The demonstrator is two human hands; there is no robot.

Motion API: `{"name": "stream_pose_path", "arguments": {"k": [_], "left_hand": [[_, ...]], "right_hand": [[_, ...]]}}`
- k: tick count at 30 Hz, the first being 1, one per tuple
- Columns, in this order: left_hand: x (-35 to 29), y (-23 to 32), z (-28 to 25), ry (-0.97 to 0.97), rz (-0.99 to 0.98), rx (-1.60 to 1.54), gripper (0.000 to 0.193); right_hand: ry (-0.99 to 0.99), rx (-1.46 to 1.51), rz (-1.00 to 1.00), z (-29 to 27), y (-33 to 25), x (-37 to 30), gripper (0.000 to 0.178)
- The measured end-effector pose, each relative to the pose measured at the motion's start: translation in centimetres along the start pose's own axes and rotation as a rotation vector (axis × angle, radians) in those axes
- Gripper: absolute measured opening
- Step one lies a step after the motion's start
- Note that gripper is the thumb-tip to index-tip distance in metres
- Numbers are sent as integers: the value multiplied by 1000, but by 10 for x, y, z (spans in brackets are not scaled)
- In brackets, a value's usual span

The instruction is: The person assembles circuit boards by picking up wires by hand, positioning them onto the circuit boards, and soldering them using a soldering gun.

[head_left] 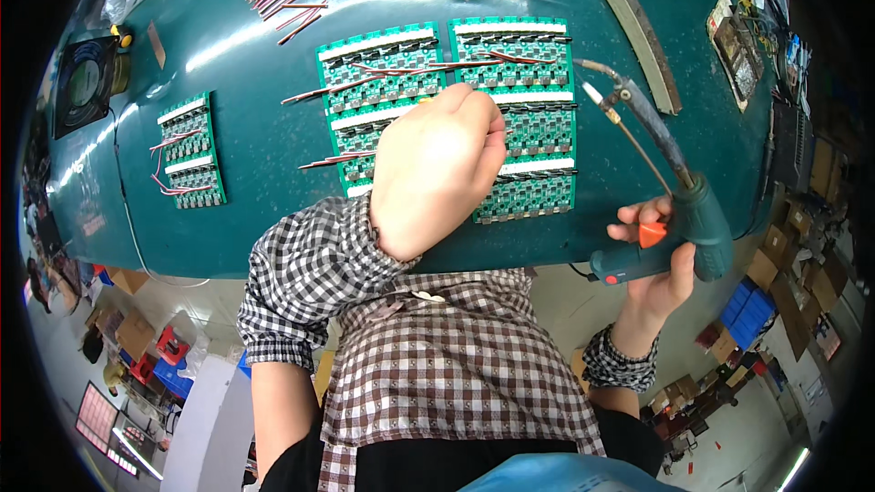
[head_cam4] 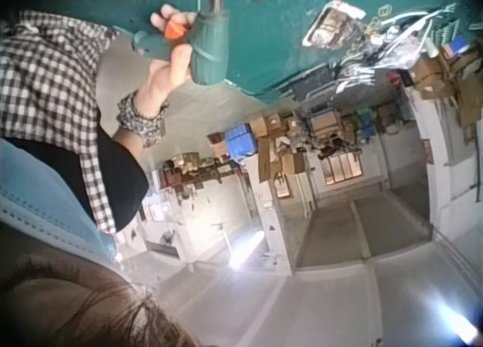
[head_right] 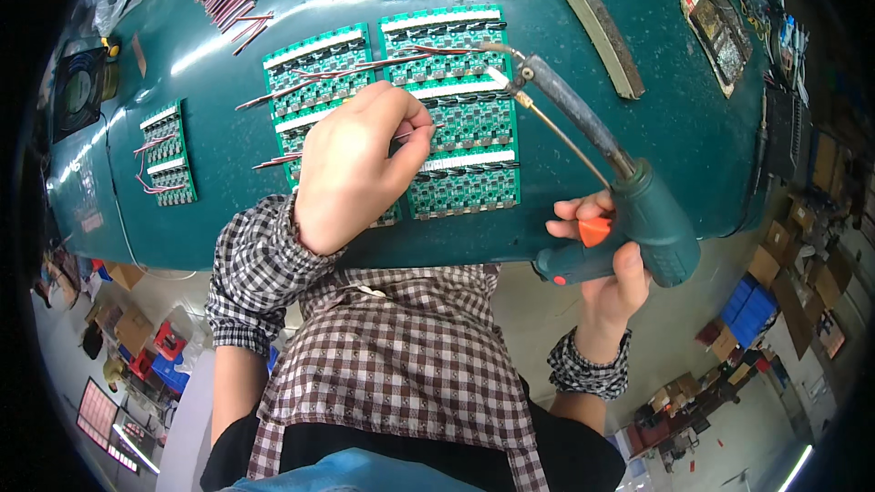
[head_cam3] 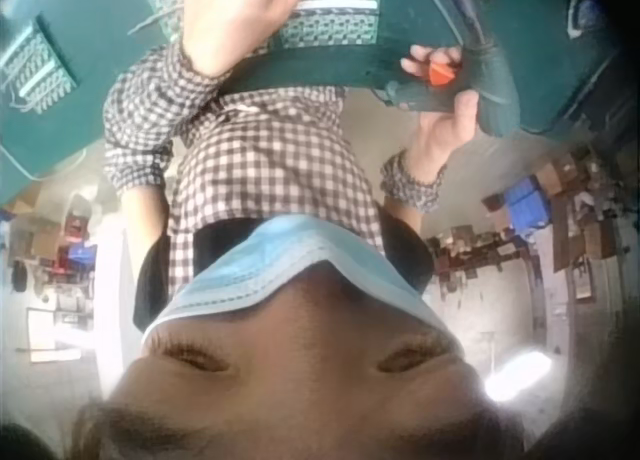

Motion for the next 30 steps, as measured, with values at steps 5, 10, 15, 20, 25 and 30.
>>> {"name": "stream_pose_path", "arguments": {"k": [5, 10, 15, 20, 25, 30], "left_hand": [[-1, 1, 3, 56, -4, 4, 11], [5, 3, 3, 67, 100, 59, 14], [5, -2, 6, 77, 100, 58, 13], [6, -4, 5, 52, 68, 12, 12], [5, -4, 4, 53, 57, 18, 12], [6, -4, 5, 29, 48, -34, 12]], "right_hand": [[5, -216, -18, 3, -7, -12, 58], [77, -287, -55, 5, -14, -18, 56], [103, -275, -7, 5, -13, -24, 56], [120, -247, 39, 3, -10, -31, 55], [95, -287, 39, 9, -9, -35, 50], [86, -316, 51, 12, -8, -38, 46]]}}
Point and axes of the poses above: each hand's wrist, its own x-axis towards the middle knuckle, its own z-axis out of the palm, y = z × x, the point moved 5 cm from there along x, towards the middle knuckle, and after that the axes turned 10 degrees about x, right-handed, at the moved point
